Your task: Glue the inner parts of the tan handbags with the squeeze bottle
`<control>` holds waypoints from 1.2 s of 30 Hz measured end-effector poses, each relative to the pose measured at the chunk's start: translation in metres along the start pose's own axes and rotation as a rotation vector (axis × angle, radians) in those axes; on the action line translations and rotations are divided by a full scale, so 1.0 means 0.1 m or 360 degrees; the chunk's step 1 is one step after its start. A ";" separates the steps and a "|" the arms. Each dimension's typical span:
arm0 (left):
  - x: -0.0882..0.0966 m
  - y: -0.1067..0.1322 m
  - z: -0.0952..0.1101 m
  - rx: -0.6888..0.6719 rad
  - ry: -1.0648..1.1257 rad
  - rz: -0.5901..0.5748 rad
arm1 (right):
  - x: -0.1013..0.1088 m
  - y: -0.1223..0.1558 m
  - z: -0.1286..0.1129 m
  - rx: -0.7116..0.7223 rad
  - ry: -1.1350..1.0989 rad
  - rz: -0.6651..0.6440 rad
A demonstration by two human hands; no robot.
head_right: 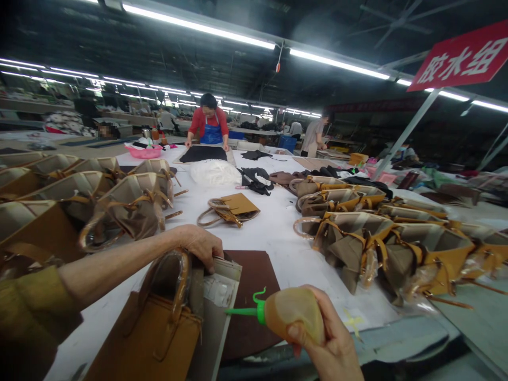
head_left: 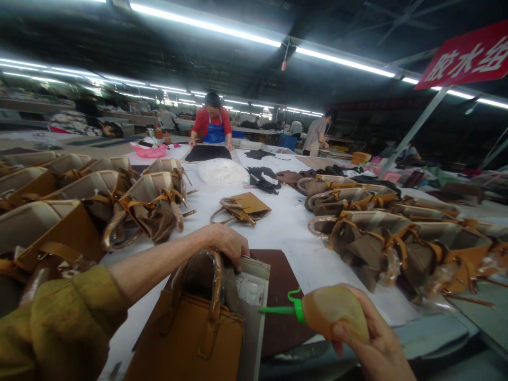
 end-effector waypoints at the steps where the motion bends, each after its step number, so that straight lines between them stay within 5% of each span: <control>1: 0.00 0.00 0.00 -0.0004 0.0012 -0.0041 | 0.00 -0.02 -0.01 0.0012 0.0008 0.0001; 9: 0.01 0.01 0.02 0.0018 0.0003 -0.0092 | 0.03 -0.22 0.06 0.0131 -0.0020 -0.0013; 22: -0.01 -0.01 0.00 0.0041 0.0019 -0.0134 | 0.13 0.02 0.13 -0.0106 0.0134 -0.0013; 36: 0.03 0.03 0.10 0.0113 -0.0088 -0.0034 | 0.12 -0.10 0.14 0.0034 0.0114 -0.0038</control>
Point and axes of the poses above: each hand's wrist, its own y-axis away from the middle knuckle, its own x-axis out of the back of the hand, z = x × y, the point moved 2 cm from there along -y, towards the middle knuckle, and after that the axes turned 15 degrees about -y, right-handed, at the moved point
